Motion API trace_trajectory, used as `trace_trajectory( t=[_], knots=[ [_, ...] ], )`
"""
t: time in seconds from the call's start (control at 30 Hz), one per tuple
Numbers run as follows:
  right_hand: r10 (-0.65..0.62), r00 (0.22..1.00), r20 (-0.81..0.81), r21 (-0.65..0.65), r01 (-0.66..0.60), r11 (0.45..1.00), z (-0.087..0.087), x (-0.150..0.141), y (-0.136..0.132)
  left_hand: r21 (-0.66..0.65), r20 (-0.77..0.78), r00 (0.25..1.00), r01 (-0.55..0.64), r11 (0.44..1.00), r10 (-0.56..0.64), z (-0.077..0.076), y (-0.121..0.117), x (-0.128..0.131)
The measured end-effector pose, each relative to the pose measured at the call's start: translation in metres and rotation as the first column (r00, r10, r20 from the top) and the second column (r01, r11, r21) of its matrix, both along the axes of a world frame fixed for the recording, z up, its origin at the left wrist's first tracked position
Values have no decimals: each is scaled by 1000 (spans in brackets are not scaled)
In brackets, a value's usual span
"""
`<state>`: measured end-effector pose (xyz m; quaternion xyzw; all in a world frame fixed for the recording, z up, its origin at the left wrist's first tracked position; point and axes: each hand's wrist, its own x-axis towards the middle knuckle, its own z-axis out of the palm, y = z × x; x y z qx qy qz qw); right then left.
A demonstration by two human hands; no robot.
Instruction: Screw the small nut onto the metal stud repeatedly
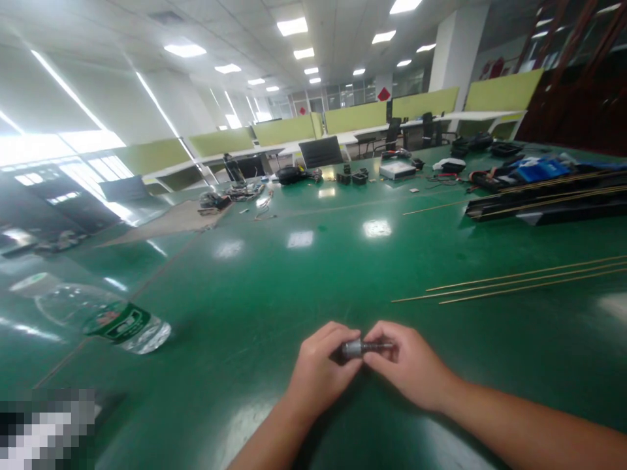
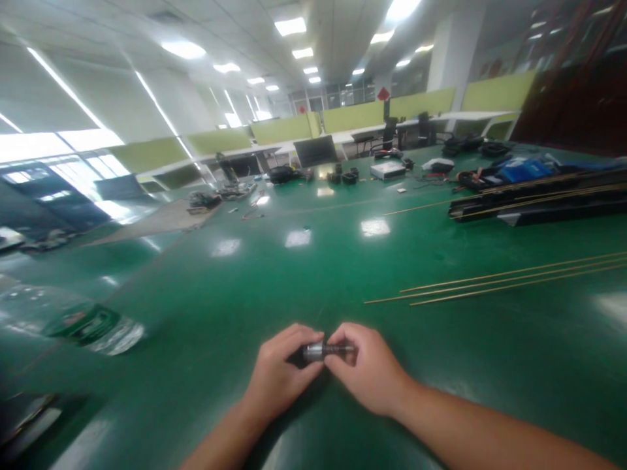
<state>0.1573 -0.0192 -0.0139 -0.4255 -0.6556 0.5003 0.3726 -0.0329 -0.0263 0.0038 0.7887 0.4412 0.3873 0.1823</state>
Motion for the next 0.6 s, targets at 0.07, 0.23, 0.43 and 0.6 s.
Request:
trace_trajectory(
  t=[0.07, 0.23, 0.43, 0.6],
  knots=[
    [7, 1000, 4, 5, -7, 1000, -1, 0, 0, -3, 5, 1000, -1, 1000, 1, 0, -1, 0],
    [8, 1000, 5, 12, -8, 1000, -1, 0, -1, -11, 4, 1000, 9, 1000, -9, -1, -4, 0],
    [42, 999, -21, -17, -42, 999, 0, 1, 0, -40, 9, 1000, -17, 999, 18, 0, -5, 0],
    [36, 999, -40, -40, -37, 998, 0, 2, 0, -39, 32, 999, -11, 999, 12, 1, -5, 3]
  ],
)
